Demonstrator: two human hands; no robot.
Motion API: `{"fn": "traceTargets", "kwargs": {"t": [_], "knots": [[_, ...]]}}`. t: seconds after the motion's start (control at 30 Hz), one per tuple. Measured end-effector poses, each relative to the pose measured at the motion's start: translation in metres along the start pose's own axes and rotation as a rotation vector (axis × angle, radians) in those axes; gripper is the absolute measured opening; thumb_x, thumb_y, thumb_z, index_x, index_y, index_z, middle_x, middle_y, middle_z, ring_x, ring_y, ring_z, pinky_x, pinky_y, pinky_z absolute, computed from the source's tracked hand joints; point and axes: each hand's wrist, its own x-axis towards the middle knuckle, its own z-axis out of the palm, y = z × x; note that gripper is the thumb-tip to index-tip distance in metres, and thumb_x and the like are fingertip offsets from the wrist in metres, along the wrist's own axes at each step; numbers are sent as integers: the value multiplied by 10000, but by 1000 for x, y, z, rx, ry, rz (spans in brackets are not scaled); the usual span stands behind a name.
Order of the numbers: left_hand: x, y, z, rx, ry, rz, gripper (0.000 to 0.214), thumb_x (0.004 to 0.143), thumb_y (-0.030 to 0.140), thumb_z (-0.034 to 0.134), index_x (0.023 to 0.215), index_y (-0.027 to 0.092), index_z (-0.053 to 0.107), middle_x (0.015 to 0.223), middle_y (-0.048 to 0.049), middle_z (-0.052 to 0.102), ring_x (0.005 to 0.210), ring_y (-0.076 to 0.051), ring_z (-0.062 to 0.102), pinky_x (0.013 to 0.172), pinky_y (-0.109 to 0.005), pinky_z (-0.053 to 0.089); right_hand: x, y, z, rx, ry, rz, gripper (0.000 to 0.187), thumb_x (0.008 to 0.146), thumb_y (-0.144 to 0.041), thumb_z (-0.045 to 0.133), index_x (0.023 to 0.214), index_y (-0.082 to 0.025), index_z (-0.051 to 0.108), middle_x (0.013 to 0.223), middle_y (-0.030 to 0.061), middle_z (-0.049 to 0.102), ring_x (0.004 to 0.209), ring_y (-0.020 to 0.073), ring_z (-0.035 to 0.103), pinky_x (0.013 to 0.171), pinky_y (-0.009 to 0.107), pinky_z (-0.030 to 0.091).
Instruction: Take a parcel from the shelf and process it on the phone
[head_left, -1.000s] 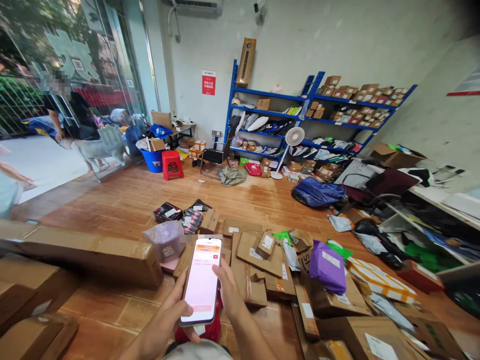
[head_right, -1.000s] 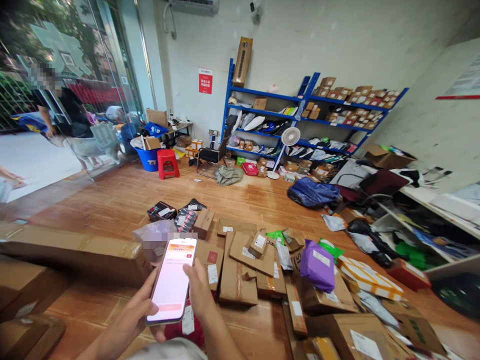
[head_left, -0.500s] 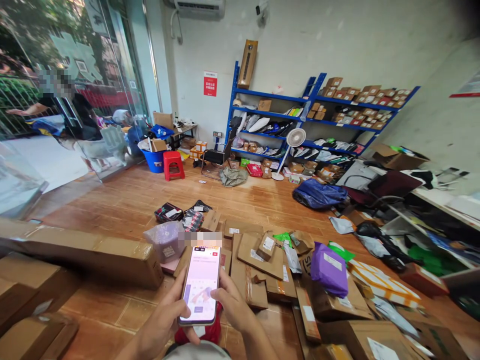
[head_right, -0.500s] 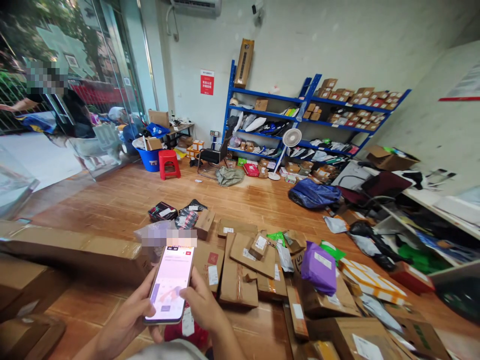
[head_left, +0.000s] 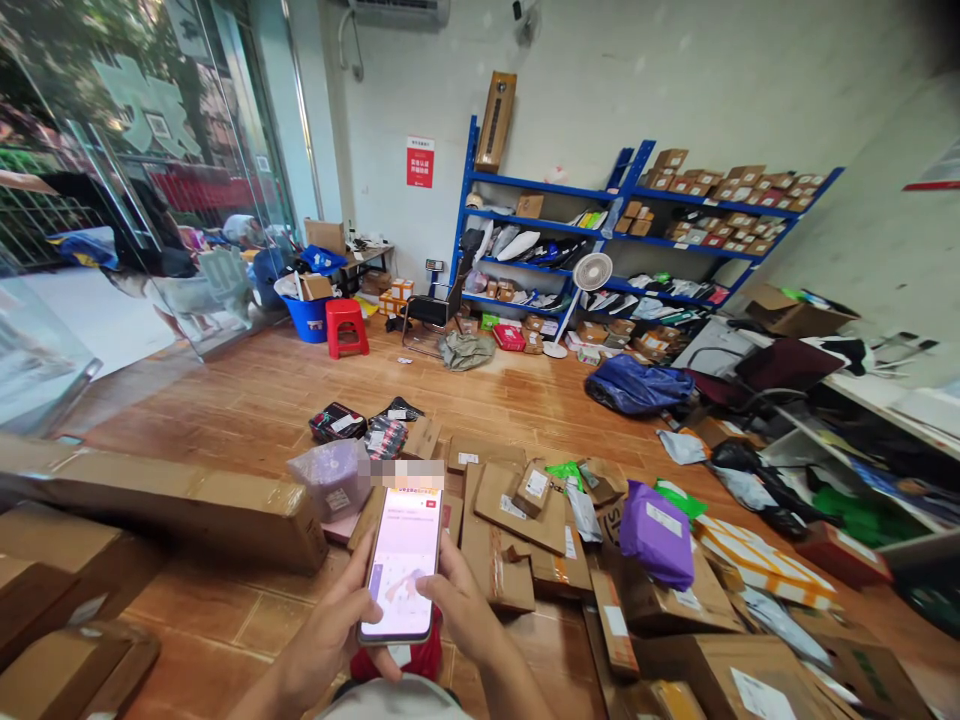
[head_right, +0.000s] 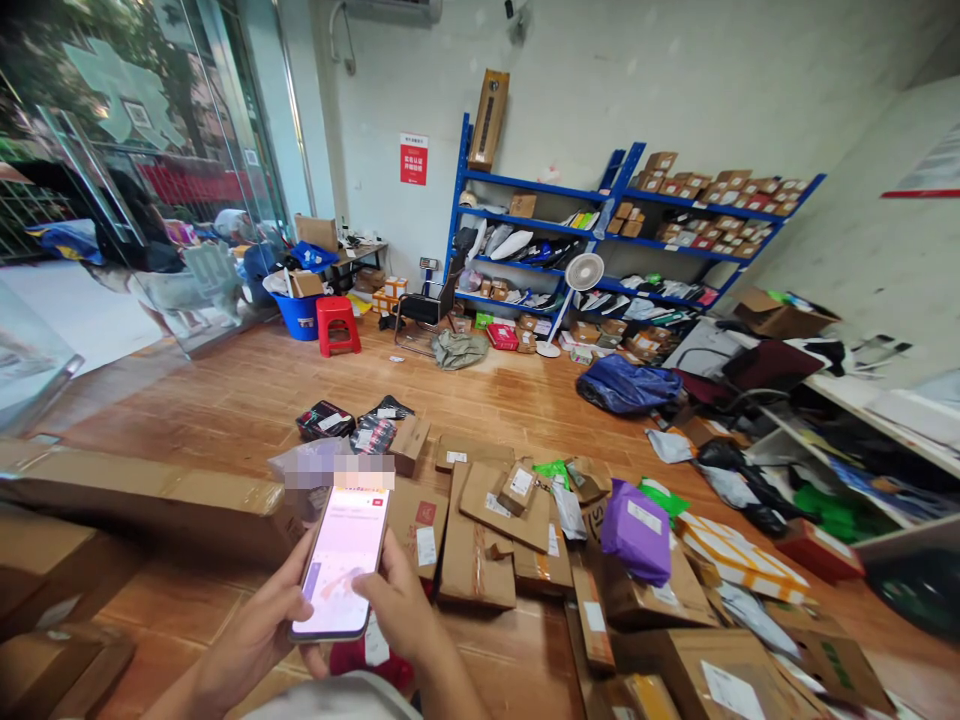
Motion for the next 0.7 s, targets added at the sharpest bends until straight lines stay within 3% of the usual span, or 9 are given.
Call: {"fn": "traceTargets", "kwargs": {"t": [0.17,0.33,0.47,0.57,0.7], "knots": [[1,-1,1,-22,28,19,900,726,137,498,1447,234,-31,1223,-149,526,764,-202,577,409,-264,529,0,7,6,11,65,-16,462,759,-339,705,1144,-179,506,1042,72,641,856,246,589,696,311,442],[3,-3,2,-20,64,29,824,783,189,526,1447,216,39,1136,-143,577,693,-200,587,381,-273,525,-1,4,2,30,-6,2,520,676,-243,624,1177,-173,500,1047,60,629,948,277,571,693,314,426],[6,-5,0,15,87,21,871,794,231,561,1450,238,-11,1103,-136,599,688,-209,599,367,-265,513,0,2,0,-5,-14,-3,499,693,-251,618,1170,-173,495,1049,63,625,989,297,562,695,321,424],[8,-7,-3,15,52,20,948,753,201,578,1447,260,-66,1150,-138,586,696,-208,597,383,-271,518,2,4,0,-10,4,-1,494,693,-277,621,1160,-167,503,1016,65,634,954,295,574,677,314,431],[9,-8,-7,44,7,15,1075,606,64,509,1428,299,-142,1328,-116,469,856,-239,583,430,-268,530,9,4,2,-4,107,10,418,714,-373,635,1063,-150,582,910,61,652,784,265,597,637,308,440]]}}
